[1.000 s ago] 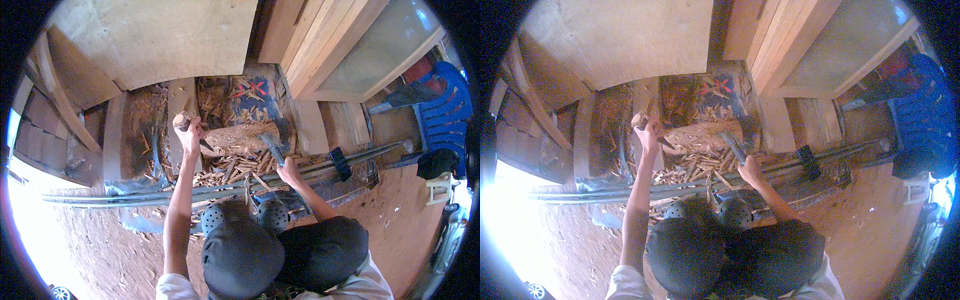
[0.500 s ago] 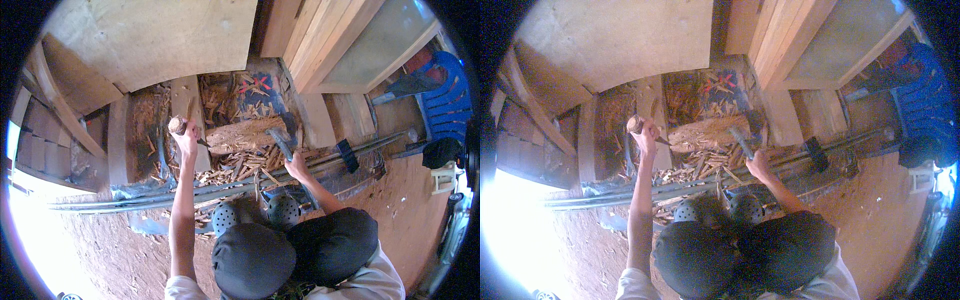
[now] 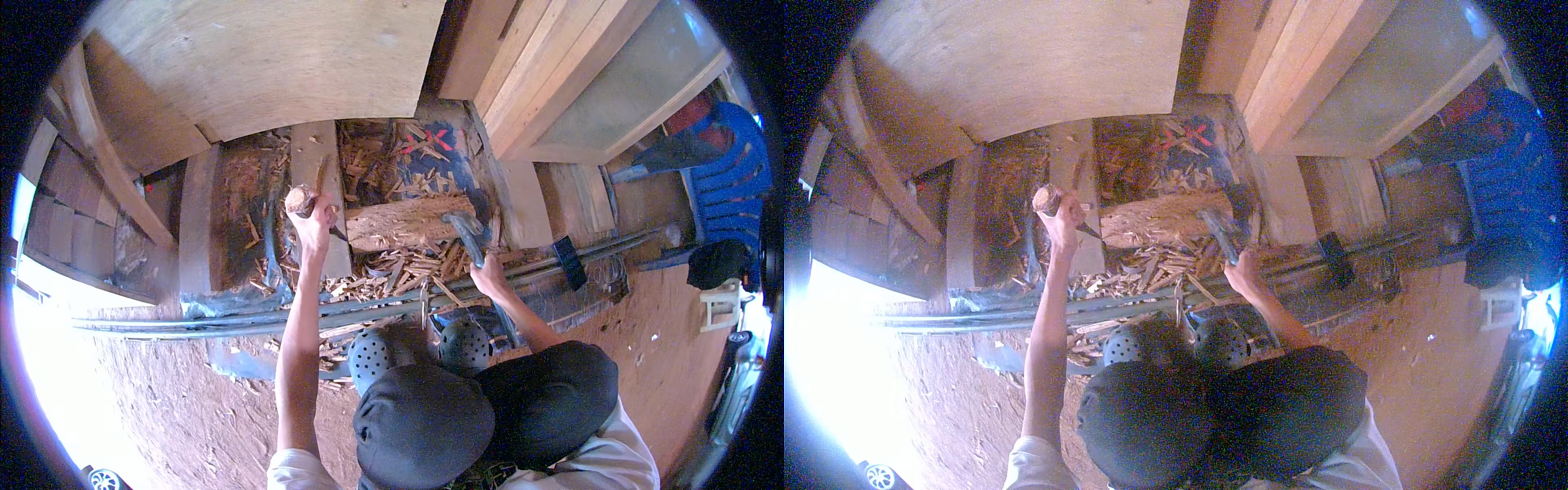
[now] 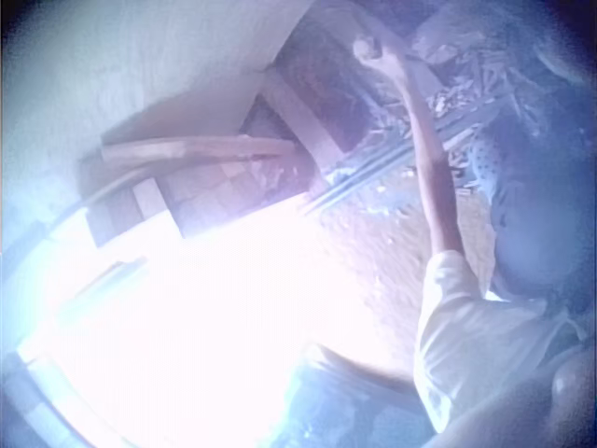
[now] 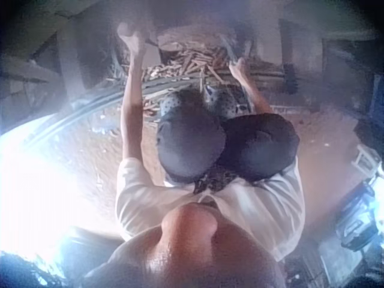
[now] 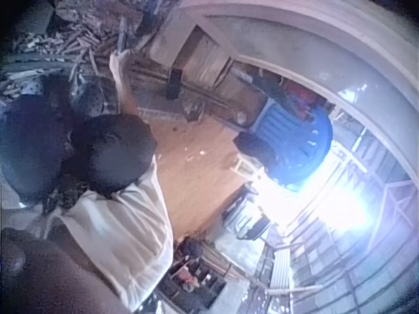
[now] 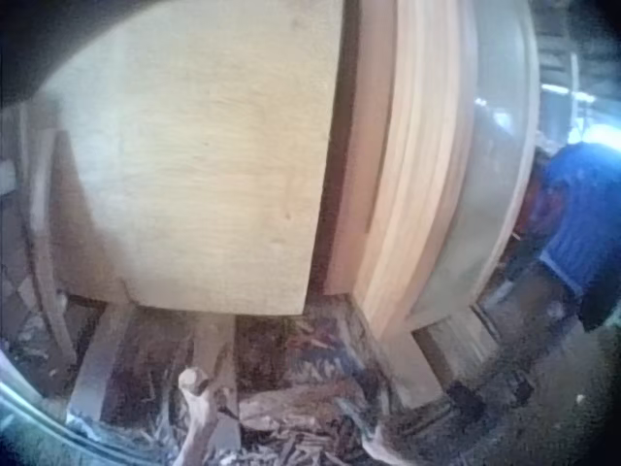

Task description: The person sits on the floor and uses a hammer and chisel to carve a small piece of wood. They repeatedly strike the chisel to remove wood chips, shaping the piece over time.

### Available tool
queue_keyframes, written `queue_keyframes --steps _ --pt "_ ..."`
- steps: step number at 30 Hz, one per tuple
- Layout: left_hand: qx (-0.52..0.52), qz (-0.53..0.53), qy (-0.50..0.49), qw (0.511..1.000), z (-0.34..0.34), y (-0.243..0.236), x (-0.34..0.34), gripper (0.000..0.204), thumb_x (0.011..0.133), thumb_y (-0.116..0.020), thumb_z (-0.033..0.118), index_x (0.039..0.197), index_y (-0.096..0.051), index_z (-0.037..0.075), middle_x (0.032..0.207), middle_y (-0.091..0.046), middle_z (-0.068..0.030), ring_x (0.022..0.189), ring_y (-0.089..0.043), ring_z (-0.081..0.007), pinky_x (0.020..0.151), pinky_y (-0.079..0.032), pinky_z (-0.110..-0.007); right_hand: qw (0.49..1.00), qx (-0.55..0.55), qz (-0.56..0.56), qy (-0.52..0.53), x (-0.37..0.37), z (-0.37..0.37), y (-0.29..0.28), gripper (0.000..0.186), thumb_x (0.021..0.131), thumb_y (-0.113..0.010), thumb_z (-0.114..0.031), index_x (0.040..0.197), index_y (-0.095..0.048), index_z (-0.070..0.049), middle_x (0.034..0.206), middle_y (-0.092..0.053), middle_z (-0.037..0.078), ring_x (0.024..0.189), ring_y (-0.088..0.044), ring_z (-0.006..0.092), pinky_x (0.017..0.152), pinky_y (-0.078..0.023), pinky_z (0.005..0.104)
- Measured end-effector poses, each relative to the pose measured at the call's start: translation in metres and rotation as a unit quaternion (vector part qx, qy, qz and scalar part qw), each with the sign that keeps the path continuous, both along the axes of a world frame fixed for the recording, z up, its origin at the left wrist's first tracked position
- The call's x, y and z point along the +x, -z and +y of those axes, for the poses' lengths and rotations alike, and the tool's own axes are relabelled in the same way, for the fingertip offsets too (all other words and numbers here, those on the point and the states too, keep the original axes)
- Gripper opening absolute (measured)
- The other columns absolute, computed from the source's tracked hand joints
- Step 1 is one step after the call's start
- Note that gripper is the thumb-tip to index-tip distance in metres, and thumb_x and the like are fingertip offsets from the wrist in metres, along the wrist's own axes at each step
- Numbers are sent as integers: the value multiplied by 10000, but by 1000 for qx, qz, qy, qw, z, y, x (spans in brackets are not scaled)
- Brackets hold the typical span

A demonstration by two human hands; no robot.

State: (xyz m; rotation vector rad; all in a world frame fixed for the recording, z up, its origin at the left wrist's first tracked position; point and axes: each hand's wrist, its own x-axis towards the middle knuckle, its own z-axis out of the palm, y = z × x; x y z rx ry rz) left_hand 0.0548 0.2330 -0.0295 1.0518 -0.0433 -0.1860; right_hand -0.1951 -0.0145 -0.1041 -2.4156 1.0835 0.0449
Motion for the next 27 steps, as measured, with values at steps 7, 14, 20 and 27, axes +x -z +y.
queue_keyframes --steps 7,14,20,27 --pt "-33 4 7 999 7 7 0 198 760 -556 -6 801 -392 97 528 -376 8 398 -329 -73 366 -252 -223 998 55 5 28 3 7 -18 336 730 -615 -194 830 -509 108 775 -556 279 777 -568 384 677 -441 420" --pt "-57 -28 35 997 13 7 -6 174 770 -530 41 752 -379 125 517 -343 30 410 -309 -63 379 -246 -215 999 43 2 17 3 7 -14 347 733 -616 -200 833 -509 114 763 -559 279 769 -568 395 676 -439 431" --pt "-52 0 54 997 11 7 -8 154 779 -511 4 764 -392 101 496 -344 14 403 -313 -74 387 -262 -222 996 76 3 39 3 10 -20 341 737 -612 -207 819 -511 108 751 -557 273 765 -565 396 670 -438 438" --pt "8 -14 64 998 9 2 -17 156 783 -520 7 729 -400 92 520 -385 9 422 -344 -68 393 -270 -219 998 56 25 22 3 8 -22 367 742 -610 -220 851 -497 111 815 -545 292 810 -550 407 706 -432 436"
